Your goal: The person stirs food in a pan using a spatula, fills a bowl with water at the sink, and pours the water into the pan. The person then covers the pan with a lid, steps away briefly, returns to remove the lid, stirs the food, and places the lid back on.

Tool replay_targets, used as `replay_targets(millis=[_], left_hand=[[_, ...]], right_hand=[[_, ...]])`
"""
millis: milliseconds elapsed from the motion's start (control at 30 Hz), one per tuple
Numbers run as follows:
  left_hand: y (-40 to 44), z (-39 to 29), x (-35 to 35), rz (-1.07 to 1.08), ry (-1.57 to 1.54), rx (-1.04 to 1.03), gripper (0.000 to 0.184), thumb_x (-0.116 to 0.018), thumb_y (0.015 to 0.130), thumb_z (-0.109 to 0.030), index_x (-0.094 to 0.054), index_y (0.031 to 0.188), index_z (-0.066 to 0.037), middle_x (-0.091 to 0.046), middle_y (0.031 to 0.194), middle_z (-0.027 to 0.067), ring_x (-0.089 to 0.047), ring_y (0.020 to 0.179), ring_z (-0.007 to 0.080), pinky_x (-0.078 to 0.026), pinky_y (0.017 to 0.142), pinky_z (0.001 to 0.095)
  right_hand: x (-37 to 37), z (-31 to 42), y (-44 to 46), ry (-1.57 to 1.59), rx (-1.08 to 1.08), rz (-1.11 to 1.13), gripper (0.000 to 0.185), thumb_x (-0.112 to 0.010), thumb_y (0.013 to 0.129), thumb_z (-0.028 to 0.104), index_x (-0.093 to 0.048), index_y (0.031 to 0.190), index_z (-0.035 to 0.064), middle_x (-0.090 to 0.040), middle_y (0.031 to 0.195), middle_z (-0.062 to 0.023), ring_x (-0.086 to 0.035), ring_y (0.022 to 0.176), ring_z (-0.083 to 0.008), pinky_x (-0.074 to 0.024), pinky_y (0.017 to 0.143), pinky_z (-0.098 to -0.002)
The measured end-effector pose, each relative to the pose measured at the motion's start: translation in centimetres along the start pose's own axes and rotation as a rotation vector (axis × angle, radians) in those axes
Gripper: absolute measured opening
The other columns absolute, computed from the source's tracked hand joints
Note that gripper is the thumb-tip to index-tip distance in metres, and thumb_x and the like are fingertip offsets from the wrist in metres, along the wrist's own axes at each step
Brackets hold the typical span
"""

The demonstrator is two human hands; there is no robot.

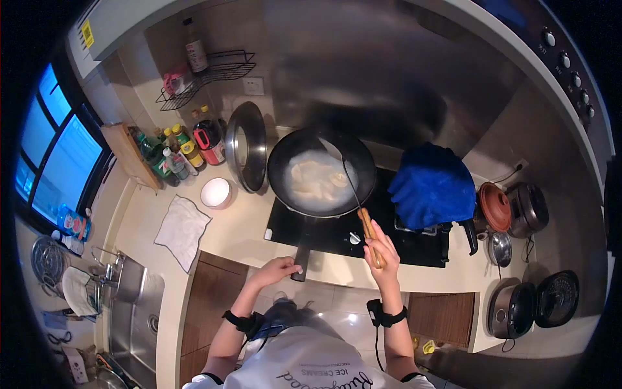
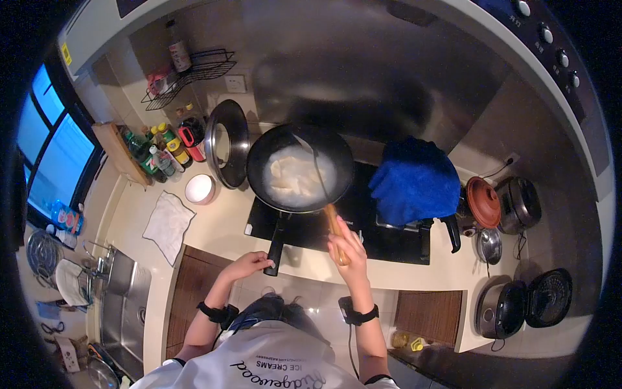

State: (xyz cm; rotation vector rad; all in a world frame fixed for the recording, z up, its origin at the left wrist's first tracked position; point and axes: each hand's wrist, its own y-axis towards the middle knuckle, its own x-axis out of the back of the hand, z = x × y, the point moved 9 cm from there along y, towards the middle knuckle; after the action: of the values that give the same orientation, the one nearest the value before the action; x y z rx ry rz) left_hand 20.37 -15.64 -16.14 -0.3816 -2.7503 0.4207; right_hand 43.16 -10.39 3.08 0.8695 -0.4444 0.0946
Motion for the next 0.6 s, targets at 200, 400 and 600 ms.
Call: replay_targets(millis=[200,400,600], left_hand=[[0.1,-0.1,-0.4,0.003,-0.042,0.014,0.029,-0.058,0.083,-0.031,-0.056,0.077,-0.003,-0.049,0.060,0.0002,-0.041,0.057,0.0083,-0.036,0.055,0.0244],[0.1,0.2,-0.5,-0.019,-0.075,0.013,0.029,-0.058,0.083,-0.031,-0.056,0.076,-0.003,-0.049,0.059,0.0000,-0.041,0.057,0.0077,-0.036,0.054,0.0242],[0.3,0.7,-0.7,0.033,-0.046,0.029,0.023,-0.054,0.086,-0.027,-0.058,0.085,-0.004,-0.050,0.065,-0.0038,-0.041,0.061,0.0051,-0.034,0.055,0.0204]], right_hand=[[0.1,-0.5,-0.8,0.003,-0.022,0.009,0.022,-0.064,0.067,-0.004,-0.057,0.087,0.0025,-0.052,0.116,-0.0221,-0.059,0.083,-0.0287,-0.0463,0.073,-0.0314],[0.3,-0.6,-1.4,0.004,-0.026,0.010,0.022,-0.065,0.067,-0.003,-0.057,0.087,0.0027,-0.052,0.116,-0.0204,-0.059,0.090,-0.0312,-0.0463,0.076,-0.0328],[0.5,-0.7,-1.7,0.006,-0.049,0.011,0.023,-0.063,0.067,-0.005,-0.056,0.088,0.0027,-0.052,0.116,-0.0213,-0.058,0.093,-0.0323,-0.0456,0.079,-0.0340]])
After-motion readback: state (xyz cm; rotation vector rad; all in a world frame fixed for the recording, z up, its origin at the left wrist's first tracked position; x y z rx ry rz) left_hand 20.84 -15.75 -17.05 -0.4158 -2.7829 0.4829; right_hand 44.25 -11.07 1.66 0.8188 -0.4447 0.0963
